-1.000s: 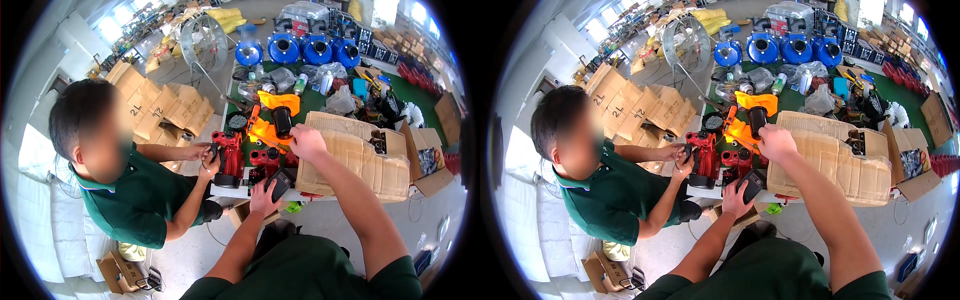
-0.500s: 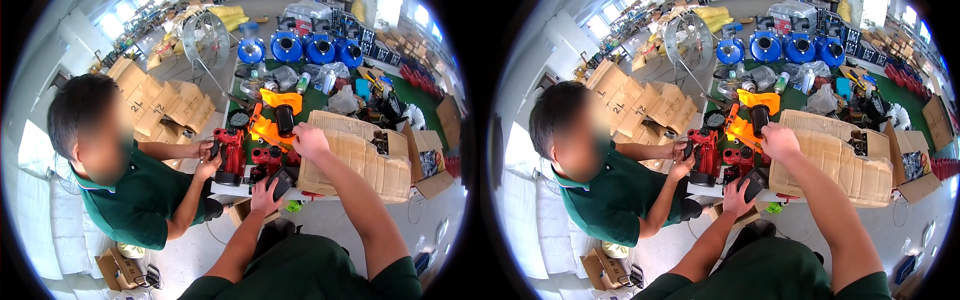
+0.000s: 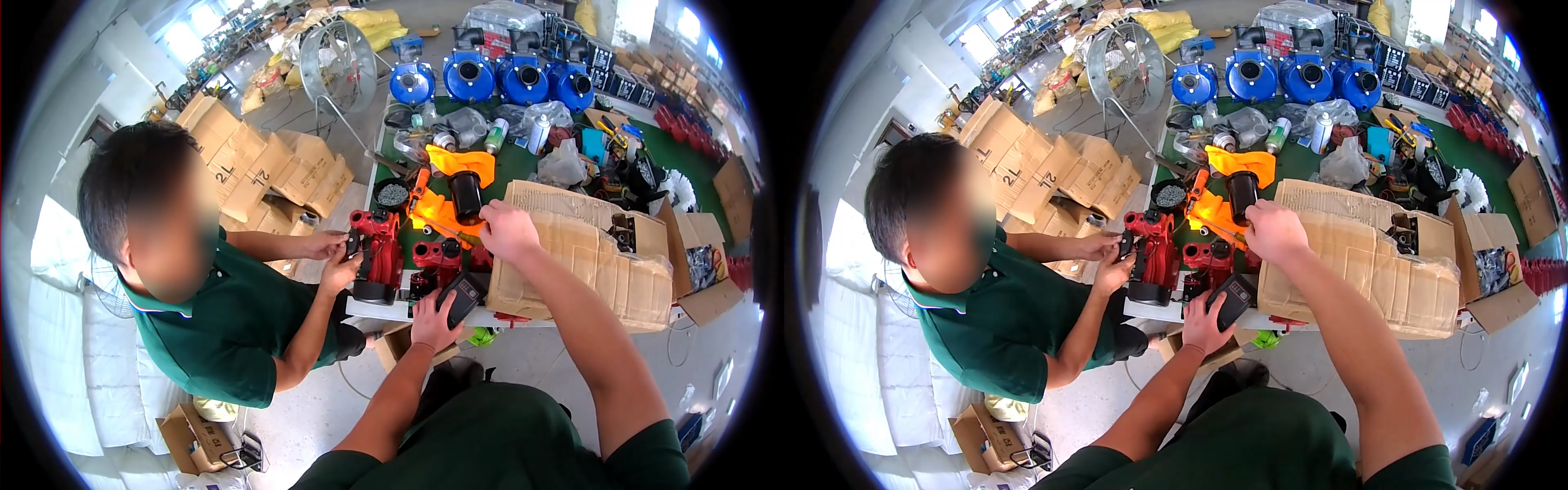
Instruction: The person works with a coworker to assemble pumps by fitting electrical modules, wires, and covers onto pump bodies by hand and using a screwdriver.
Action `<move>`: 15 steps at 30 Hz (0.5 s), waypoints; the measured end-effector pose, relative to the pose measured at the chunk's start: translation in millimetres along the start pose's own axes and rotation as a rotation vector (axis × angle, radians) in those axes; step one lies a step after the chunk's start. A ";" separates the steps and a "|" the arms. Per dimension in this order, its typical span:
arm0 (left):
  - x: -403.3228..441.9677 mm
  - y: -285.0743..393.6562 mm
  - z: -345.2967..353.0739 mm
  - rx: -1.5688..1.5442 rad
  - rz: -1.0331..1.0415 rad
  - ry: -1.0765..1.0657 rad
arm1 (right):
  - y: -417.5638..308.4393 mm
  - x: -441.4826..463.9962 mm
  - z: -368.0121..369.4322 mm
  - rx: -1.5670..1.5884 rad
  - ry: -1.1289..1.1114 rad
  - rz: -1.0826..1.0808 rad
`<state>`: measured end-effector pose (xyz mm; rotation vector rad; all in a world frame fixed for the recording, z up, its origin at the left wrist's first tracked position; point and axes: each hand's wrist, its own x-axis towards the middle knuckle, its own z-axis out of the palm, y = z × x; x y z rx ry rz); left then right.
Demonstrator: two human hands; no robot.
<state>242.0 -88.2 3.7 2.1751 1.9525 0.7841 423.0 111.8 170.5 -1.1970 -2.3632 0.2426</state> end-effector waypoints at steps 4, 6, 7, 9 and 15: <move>-0.1 0.3 -2.3 -0.011 -0.003 -0.017 | -0.1 0.3 0.8 -0.010 -0.006 0.012; 1.8 1.5 -7.9 -0.088 -0.012 -0.004 | 0.6 0.2 2.5 -0.015 -0.003 0.011; 2.5 1.9 -11.0 -0.127 -0.018 0.004 | 0.6 0.1 2.9 -0.018 -0.005 0.009; -0.8 -4.3 -15.1 -0.300 -0.009 0.069 | 0.7 1.8 2.8 -0.021 -0.010 0.010; -36.4 -33.8 -51.2 -0.405 -0.188 0.262 | -0.5 2.5 3.6 -0.016 -0.021 0.024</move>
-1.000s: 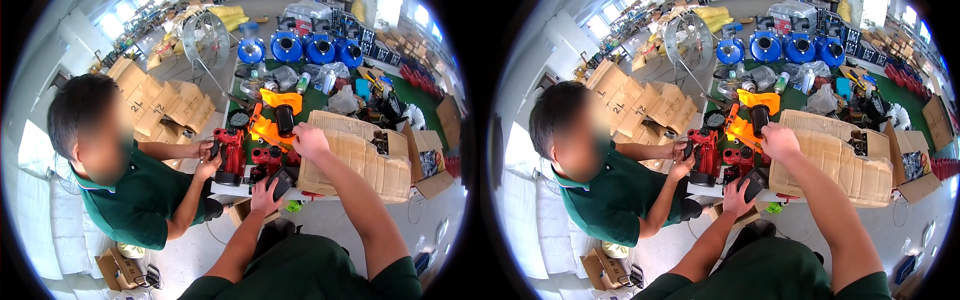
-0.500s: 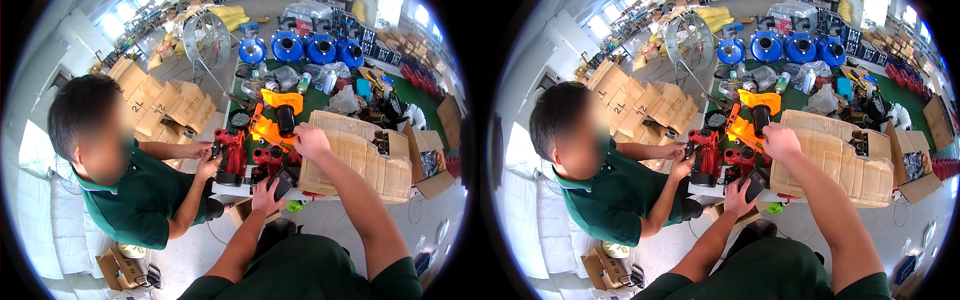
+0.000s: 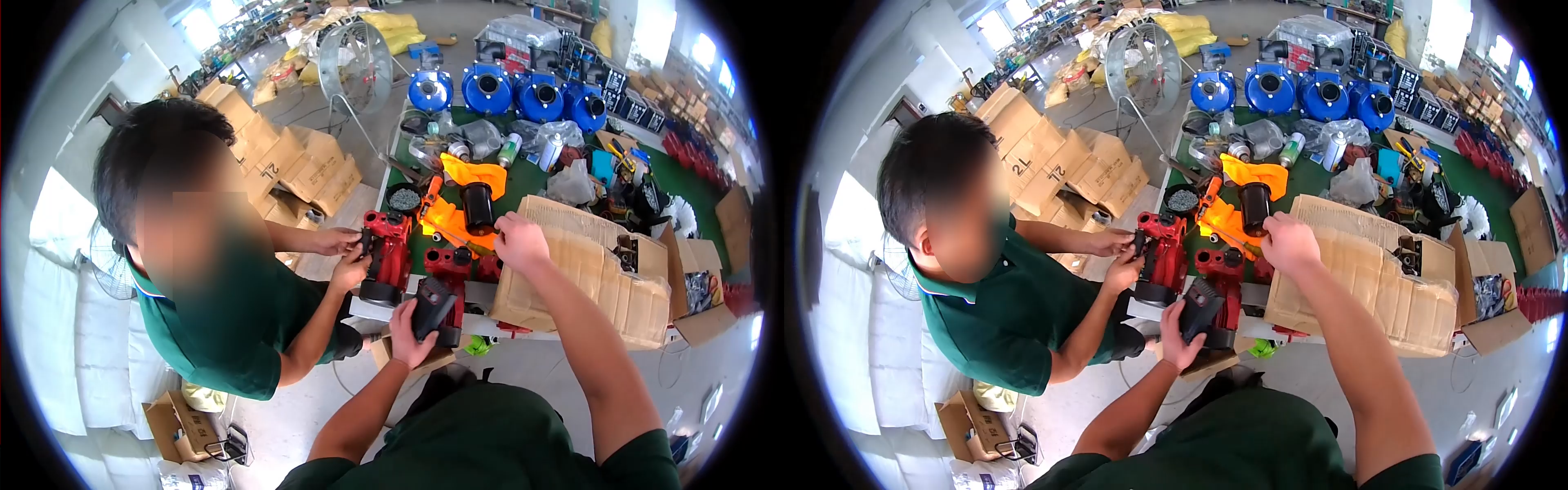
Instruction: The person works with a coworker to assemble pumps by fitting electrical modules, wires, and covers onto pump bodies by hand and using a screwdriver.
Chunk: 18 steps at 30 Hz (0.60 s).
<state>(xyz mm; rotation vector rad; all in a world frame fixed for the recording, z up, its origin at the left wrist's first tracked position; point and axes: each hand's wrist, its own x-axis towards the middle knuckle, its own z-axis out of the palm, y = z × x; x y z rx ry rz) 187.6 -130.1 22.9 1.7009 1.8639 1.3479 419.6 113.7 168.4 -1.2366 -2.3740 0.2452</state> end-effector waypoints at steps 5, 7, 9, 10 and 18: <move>5.0 -31.8 -32.8 0.194 -0.024 -0.049 | -5.7 0.9 -4.9 -0.003 -0.022 0.033; 12.8 -38.0 -42.2 0.308 0.025 -0.128 | -6.4 2.2 -4.2 -0.024 -0.030 0.046; 17.2 -48.5 -44.9 0.330 -0.008 -0.190 | -6.5 2.2 -3.0 -0.036 -0.037 0.059; 20.0 -52.6 -46.1 0.334 -0.023 -0.214 | -6.3 2.1 -2.7 -0.039 -0.040 0.064; 23.8 -58.6 -46.7 0.329 -0.131 -0.331 | -8.0 4.9 -1.5 -0.039 -0.031 0.084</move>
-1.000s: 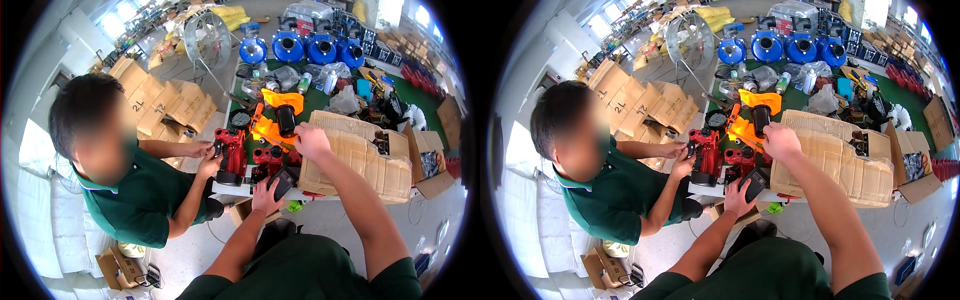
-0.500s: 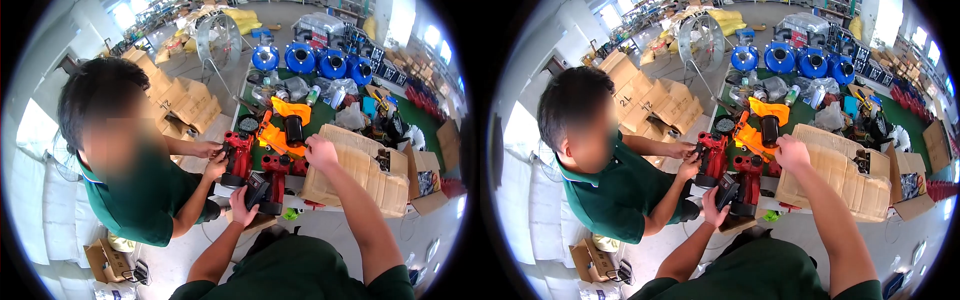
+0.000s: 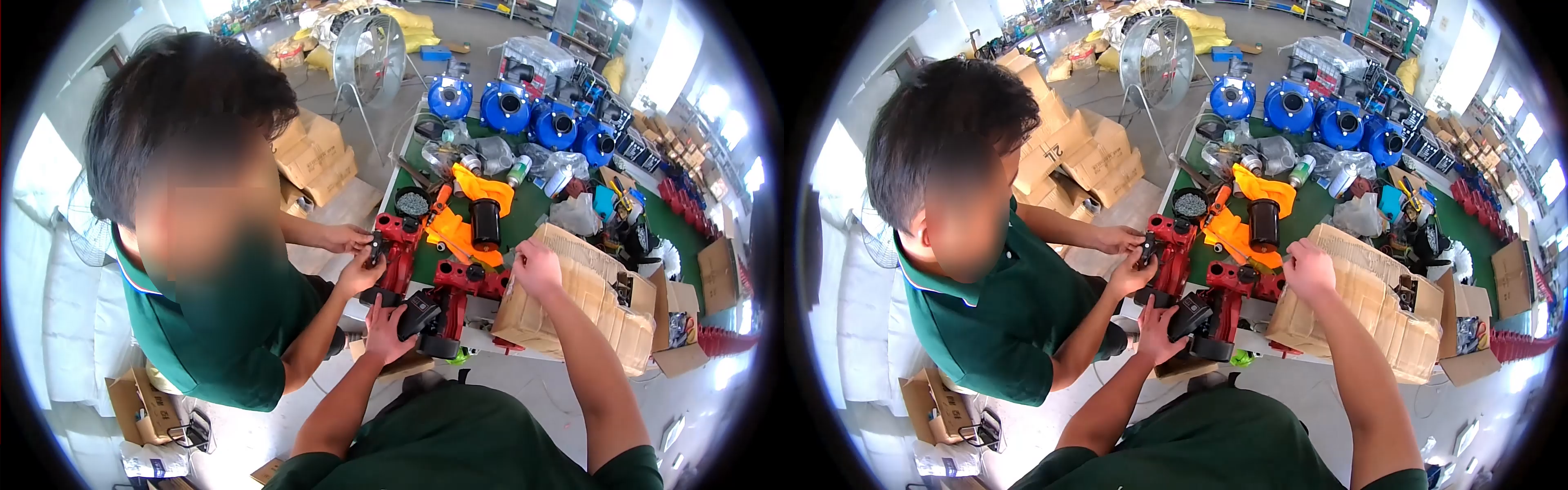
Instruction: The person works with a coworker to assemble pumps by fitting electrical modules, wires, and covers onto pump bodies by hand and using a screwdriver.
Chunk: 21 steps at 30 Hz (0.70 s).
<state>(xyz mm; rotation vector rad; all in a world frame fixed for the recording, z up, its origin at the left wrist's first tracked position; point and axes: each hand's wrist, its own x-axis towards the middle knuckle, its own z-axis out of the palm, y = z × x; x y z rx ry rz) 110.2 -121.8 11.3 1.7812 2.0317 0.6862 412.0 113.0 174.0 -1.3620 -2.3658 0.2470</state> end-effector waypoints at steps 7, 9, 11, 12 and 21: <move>-3.2 -8.8 -1.1 0.014 0.067 0.014 | -2.7 3.5 0.1 -0.001 -0.001 0.036; -6.3 -10.8 0.1 0.008 0.061 -0.003 | -1.3 1.2 2.2 0.000 0.008 0.029; -4.9 -10.4 -5.5 0.010 0.051 -0.035 | 1.5 3.0 3.5 0.001 0.035 0.008; -5.5 -11.3 -5.7 0.006 0.053 -0.027 | 1.3 3.9 3.2 0.008 0.025 0.015; -5.9 -13.5 -3.9 0.024 0.092 0.013 | 0.6 6.0 3.8 0.013 0.035 0.009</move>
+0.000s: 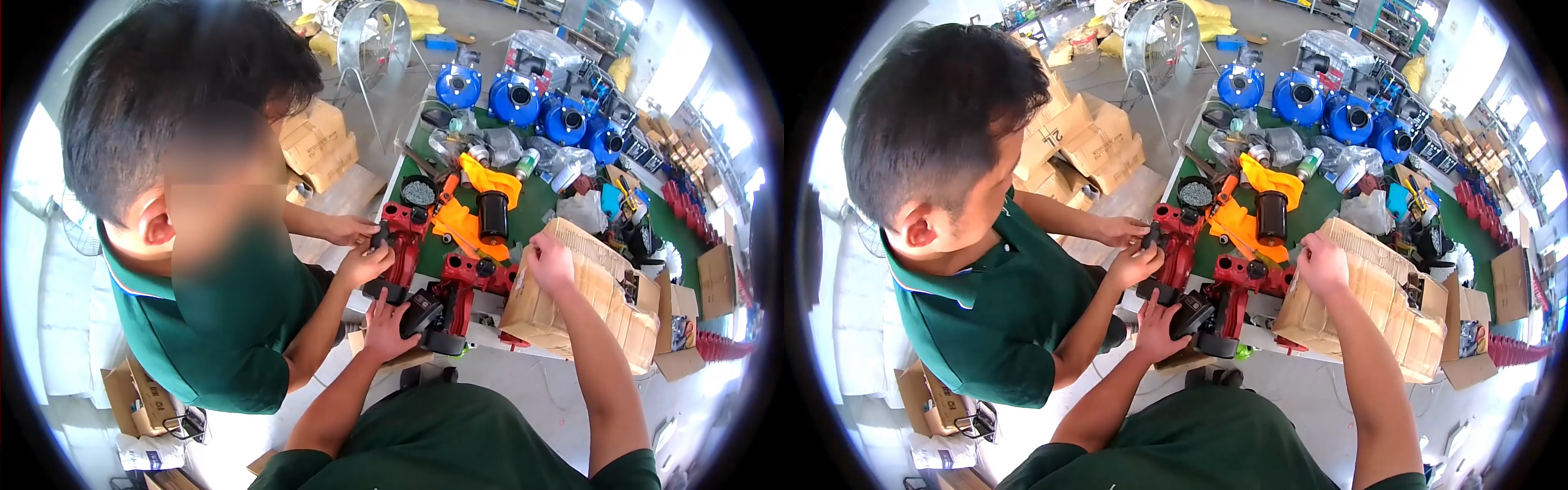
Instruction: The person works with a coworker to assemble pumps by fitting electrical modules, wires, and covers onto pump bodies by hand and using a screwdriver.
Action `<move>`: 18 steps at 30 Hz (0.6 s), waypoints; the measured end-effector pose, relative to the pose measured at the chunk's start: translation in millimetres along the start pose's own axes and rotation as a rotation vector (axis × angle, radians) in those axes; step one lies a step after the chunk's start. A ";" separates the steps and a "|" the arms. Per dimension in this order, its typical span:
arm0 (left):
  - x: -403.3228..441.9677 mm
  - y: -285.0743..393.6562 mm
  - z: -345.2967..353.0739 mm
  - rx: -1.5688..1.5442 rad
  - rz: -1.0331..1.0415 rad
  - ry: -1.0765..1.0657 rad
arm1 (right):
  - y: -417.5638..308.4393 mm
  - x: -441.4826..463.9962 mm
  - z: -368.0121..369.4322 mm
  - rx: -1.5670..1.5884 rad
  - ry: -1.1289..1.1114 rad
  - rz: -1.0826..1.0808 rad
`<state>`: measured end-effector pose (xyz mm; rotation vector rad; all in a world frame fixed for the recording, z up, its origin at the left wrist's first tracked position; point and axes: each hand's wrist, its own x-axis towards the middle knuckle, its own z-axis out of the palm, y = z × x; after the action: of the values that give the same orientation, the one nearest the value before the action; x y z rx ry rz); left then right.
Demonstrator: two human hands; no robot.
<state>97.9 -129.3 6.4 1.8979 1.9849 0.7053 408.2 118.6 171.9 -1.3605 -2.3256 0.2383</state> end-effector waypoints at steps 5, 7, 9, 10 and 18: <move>0.1 -1.4 2.1 -0.004 -0.011 0.000 | -1.3 -0.6 -1.1 -0.002 0.005 -0.003; 1.4 -3.5 3.5 -0.011 -0.004 0.001 | 0.8 -0.9 0.2 -0.006 0.014 -0.022; 0.6 -4.3 4.7 -0.016 -0.005 -0.003 | 2.1 -2.6 1.0 -0.014 0.018 -0.030; 1.1 -3.7 4.1 -0.016 -0.008 -0.004 | 1.8 -2.8 1.0 -0.020 0.020 -0.031; 1.5 -2.7 5.4 -0.030 -0.035 -0.032 | -3.1 -8.0 -1.1 -0.014 0.011 -0.012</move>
<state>98.4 -127.1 0.7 1.8411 1.9718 0.6874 409.6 110.1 171.7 -1.3513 -2.3297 0.2104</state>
